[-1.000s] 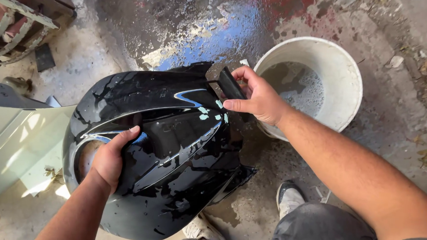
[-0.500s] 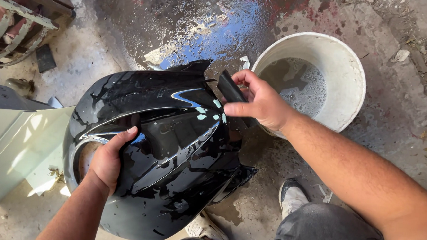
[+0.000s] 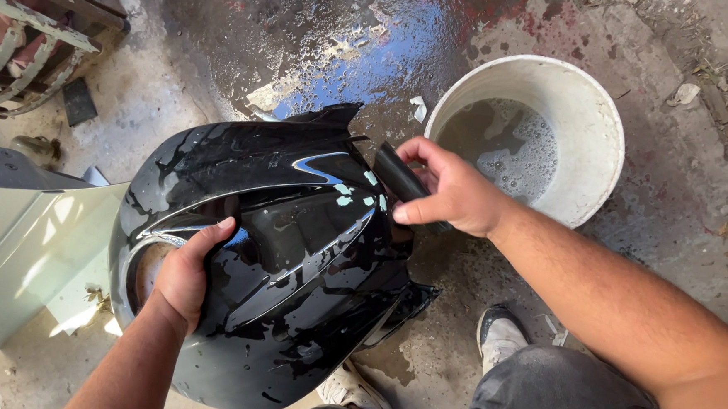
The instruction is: The person scrubs a black car part with a yellow sponge and a blue sanding block, repeatedly dipping the sponge into a bucket of soapy water. The person also uses a black sanding block to scrub the surface of the car part.
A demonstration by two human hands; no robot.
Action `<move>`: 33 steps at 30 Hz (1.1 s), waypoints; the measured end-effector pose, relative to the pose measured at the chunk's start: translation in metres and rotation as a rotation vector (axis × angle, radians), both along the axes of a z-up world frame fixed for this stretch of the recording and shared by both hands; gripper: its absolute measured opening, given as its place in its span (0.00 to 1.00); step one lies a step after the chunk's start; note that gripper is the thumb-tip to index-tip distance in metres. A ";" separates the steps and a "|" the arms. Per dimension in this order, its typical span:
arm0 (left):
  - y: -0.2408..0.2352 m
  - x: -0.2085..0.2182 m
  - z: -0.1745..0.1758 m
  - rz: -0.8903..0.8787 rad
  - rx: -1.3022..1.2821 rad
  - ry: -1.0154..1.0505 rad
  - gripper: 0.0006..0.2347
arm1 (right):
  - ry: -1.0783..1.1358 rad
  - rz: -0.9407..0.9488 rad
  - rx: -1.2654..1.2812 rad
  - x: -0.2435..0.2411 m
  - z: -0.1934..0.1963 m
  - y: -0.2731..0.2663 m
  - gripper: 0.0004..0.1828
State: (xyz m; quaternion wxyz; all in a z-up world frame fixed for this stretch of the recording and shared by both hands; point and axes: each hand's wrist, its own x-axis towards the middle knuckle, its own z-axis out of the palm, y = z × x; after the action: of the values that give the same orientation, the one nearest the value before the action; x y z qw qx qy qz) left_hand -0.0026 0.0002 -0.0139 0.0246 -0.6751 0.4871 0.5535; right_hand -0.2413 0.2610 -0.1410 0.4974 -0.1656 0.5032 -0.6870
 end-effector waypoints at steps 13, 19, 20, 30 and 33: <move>-0.003 0.004 -0.003 0.035 0.010 0.007 0.27 | -0.667 -0.161 -0.249 -0.004 0.027 0.011 0.27; -0.001 0.000 0.002 0.027 0.007 -0.012 0.28 | -0.625 -0.122 -0.361 -0.043 0.014 0.022 0.20; 0.000 -0.001 0.003 0.027 0.011 -0.015 0.28 | -0.586 -0.165 -0.334 -0.050 0.011 0.027 0.21; -0.002 0.000 0.000 0.018 0.002 0.009 0.28 | -0.569 -0.246 -0.290 -0.073 -0.015 0.057 0.26; 0.001 -0.003 0.003 0.030 0.015 0.007 0.28 | -0.556 -0.242 -0.286 -0.073 -0.020 0.061 0.26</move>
State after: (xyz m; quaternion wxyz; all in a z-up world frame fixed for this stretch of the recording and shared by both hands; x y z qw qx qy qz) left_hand -0.0053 0.0016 -0.0106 0.0198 -0.6800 0.4730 0.5600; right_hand -0.3144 0.3222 -0.1608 0.5022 0.0212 0.2629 -0.8235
